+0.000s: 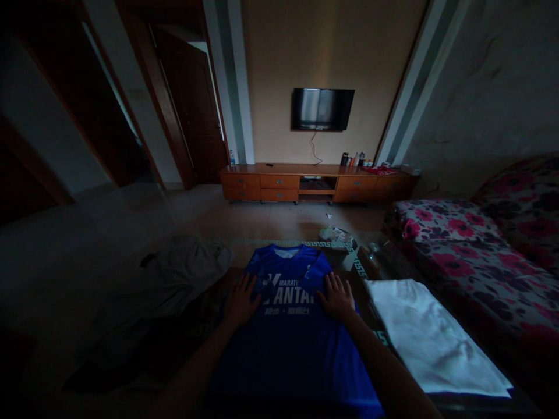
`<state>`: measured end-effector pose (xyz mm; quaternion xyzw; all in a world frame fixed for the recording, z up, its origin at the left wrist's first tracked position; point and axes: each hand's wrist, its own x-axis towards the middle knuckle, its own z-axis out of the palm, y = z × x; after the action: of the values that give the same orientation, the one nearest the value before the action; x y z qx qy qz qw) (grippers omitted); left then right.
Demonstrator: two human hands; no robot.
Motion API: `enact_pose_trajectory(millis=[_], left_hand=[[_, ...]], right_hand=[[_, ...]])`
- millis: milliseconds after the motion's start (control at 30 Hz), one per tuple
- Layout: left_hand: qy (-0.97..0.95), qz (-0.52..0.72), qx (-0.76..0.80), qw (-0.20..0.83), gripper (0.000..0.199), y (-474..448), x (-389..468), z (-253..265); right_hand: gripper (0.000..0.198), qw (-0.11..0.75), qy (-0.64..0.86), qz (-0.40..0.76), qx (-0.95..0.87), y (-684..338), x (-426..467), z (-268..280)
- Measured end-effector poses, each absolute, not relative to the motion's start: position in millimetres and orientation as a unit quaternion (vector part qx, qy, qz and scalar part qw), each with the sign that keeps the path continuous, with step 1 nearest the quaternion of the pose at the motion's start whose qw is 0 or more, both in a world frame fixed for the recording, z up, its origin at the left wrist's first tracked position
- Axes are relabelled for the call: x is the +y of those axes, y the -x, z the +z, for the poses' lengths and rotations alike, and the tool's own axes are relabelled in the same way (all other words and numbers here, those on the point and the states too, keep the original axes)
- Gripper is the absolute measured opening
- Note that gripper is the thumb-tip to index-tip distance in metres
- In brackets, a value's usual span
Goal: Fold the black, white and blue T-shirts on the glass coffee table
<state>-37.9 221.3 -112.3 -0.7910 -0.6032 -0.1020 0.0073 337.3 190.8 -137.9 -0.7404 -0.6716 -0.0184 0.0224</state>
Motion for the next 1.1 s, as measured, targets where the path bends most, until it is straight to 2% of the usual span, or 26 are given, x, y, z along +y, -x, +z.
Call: enact_pose_trajectory(millis=[67,200,300,367,467,533,633,800,933,1100], left_hand=[[0.79,-0.099,-0.606,0.001,0.07,37.5,220.9,-111.4],[0.79,-0.095,-0.606,-0.002,0.07,36.4,218.9,-110.7],[0.786,-0.073,-0.614,-0.015,0.071,38.0,225.7,-112.5],[0.79,-0.024,-0.609,-0.057,0.067,42.0,237.7,-113.6],[0.815,0.061,-0.56,-0.135,0.057,49.8,260.8,-112.1],[0.811,0.086,-0.556,-0.156,0.063,51.9,272.5,-107.7],[0.79,0.066,-0.598,-0.116,0.079,44.8,280.0,-97.4],[0.815,-0.039,-0.579,0.008,0.057,16.9,290.9,-87.6],[0.817,-0.076,-0.571,0.021,0.063,6.7,315.1,-101.7],[0.787,-0.07,-0.613,0.011,0.074,11.4,339.3,-130.4]], right_hand=[[0.086,0.023,0.747,-0.025,-0.663,-329.1,194.8,-129.7],[0.075,0.04,0.709,0.01,-0.704,-320.8,195.1,-128.4],[0.079,0.047,0.697,0.029,-0.714,-323.7,191.2,-130.0],[0.082,0.055,0.697,0.039,-0.714,-324.2,193.1,-124.9],[0.074,0.07,0.724,0.054,-0.684,-317.8,206.2,-113.1],[0.071,0.075,0.737,0.053,-0.67,-310.4,217.3,-111.0],[0.078,0.065,0.726,0.047,-0.683,-300.4,227.4,-120.7],[0.083,0.077,0.731,0.049,-0.676,-296.3,237.4,-128.6],[0.074,0.094,0.759,0.031,-0.644,-303.7,263.9,-120.6],[0.087,0.059,0.748,0.017,-0.661,-319.0,288.1,-141.6]])
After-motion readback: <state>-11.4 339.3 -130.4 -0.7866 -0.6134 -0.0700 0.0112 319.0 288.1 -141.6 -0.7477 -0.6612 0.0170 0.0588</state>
